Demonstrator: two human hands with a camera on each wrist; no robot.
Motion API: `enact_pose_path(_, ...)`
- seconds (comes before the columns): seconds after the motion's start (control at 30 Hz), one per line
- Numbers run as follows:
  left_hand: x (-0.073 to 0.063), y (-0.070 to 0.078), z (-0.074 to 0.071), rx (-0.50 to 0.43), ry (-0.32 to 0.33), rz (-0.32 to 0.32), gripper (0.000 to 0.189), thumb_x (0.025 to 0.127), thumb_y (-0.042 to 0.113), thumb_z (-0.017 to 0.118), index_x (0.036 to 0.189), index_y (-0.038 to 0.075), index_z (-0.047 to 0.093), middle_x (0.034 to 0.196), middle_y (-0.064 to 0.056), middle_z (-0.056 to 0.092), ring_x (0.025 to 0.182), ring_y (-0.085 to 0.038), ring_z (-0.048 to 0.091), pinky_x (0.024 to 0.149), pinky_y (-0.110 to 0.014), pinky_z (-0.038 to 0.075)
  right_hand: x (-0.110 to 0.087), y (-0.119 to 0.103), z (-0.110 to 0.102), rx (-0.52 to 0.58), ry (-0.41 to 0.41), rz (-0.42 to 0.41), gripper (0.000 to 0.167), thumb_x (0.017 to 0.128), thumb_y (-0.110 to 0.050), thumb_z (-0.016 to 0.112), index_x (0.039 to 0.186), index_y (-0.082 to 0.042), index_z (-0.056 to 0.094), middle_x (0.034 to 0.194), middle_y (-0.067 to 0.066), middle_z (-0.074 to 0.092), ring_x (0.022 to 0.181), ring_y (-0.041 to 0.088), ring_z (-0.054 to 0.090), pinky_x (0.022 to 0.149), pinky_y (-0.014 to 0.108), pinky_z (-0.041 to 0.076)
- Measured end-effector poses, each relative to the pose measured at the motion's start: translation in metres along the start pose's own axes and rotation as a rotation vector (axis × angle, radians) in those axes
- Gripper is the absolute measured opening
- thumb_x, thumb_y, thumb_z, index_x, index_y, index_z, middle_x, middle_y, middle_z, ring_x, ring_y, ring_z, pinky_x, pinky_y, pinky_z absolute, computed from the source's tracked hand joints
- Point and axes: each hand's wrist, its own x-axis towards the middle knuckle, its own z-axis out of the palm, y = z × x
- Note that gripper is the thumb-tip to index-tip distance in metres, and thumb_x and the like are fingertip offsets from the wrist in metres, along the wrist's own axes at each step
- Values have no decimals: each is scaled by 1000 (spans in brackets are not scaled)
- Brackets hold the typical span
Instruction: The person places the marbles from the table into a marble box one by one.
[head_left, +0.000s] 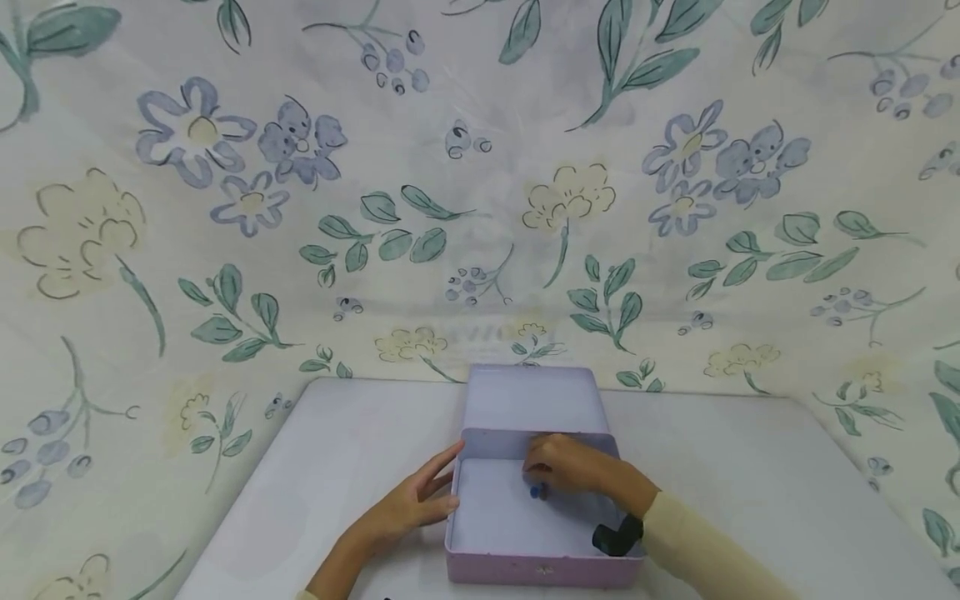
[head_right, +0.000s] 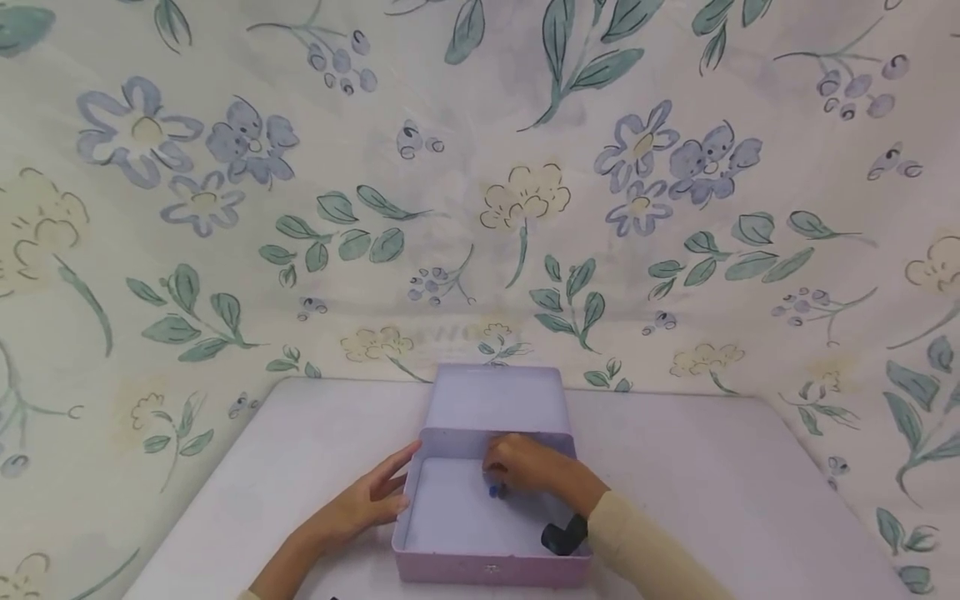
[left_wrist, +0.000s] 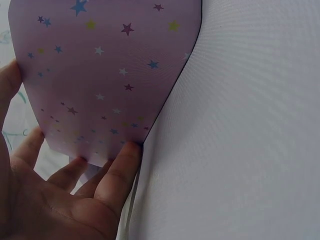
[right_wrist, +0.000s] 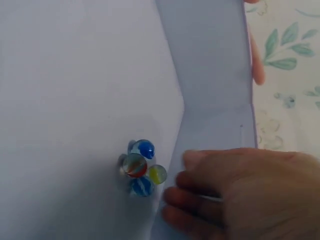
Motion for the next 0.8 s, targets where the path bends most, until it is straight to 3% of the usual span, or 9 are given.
enact_pose_path(0.23, 1, 0, -2, 26, -5, 14, 76, 100, 19, 59, 161, 32, 16, 170, -10, -3, 149, -55, 12, 109, -59, 43, -10, -1, -29, 101, 40, -47, 16, 92, -10, 71, 106, -5, 77, 94, -2, 75, 84, -1, 64, 76, 15, 56)
enact_pose_path(0.5, 2, 4, -3, 40, 2, 32, 75, 100, 19, 60, 161, 31, 17, 169, -13, 0, 149, -56, 13, 110, -58, 43, -58, 6, -73, 151, 236, -31, 16, 93, -10, 70, 108, -8, 76, 98, -1, 75, 86, 3, 67, 74, 19, 58)
enact_pose_path(0.63, 1, 5, -3, 38, -10, 39, 76, 100, 23, 60, 161, 29, 16, 169, -15, -1, 148, -57, 12, 109, -58, 43, -92, 20, -77, 147, 340, -7, 15, 92, -7, 70, 106, -5, 75, 96, 2, 74, 85, 3, 67, 72, 22, 59)
enact_pose_path(0.8, -1, 4, -2, 34, -32, 44, 78, 100, 24, 60, 162, 24, 13, 168, -18, -2, 147, -59, 11, 107, -58, 46, -127, 35, -66, 167, 363, 56, 14, 92, -6, 69, 105, -4, 74, 95, 4, 74, 86, 0, 67, 70, 22, 59)
